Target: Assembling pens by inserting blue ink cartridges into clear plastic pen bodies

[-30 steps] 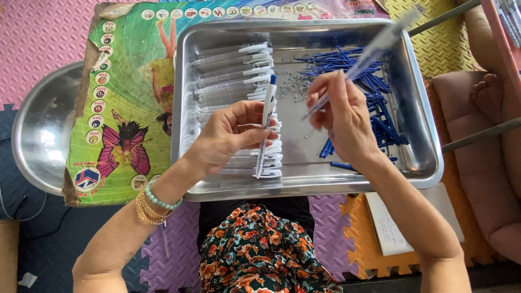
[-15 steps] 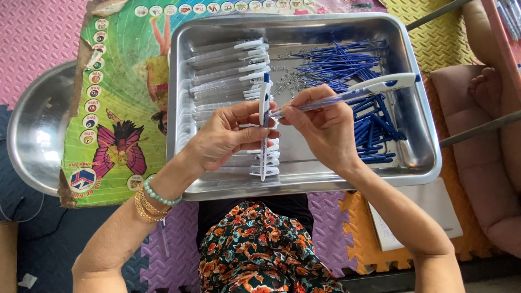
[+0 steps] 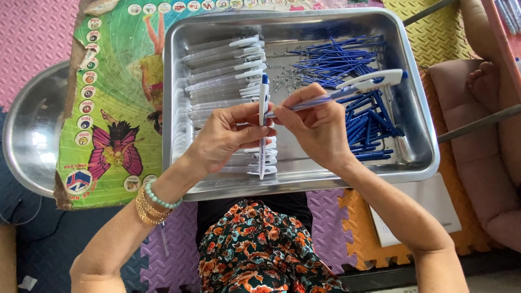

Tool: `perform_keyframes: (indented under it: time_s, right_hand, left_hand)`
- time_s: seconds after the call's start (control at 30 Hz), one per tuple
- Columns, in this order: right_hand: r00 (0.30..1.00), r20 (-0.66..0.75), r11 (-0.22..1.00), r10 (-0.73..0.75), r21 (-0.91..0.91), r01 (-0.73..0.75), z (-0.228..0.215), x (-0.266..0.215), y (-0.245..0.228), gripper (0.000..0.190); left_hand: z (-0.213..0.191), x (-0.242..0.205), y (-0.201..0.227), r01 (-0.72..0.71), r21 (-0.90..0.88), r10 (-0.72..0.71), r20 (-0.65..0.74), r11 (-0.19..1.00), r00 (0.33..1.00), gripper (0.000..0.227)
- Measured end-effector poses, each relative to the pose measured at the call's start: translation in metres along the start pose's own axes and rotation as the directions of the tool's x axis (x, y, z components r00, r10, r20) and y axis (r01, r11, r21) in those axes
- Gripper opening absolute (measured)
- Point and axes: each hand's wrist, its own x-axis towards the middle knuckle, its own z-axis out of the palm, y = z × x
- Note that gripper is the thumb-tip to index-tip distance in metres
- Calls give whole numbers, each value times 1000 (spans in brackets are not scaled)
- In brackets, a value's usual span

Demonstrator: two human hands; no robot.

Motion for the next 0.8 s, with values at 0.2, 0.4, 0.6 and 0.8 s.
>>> perform_keyframes:
  time_s: [0.2, 0.4, 0.6, 0.8]
  right_hand:
    - [940, 107, 872, -325, -349, 342, 4, 1, -5, 15]
    - [689, 422, 519, -589, -457, 723, -3, -8, 30, 9]
    - [947, 104, 849, -303, -422, 318, -44, 25, -26, 21]
    - [982, 188, 998, -18, -57, 29, -57, 30, 3, 14]
  left_hand:
    - [13, -1, 4, -14, 107, 15, -15, 994, 1000, 52]
    - [-8, 17, -13, -39, 160, 40, -4, 986, 999, 49]
    - [5, 3, 28, 47, 260, -78, 110, 964, 991, 52]
    - [19, 13, 25, 80, 274, -154, 257, 958, 954, 51]
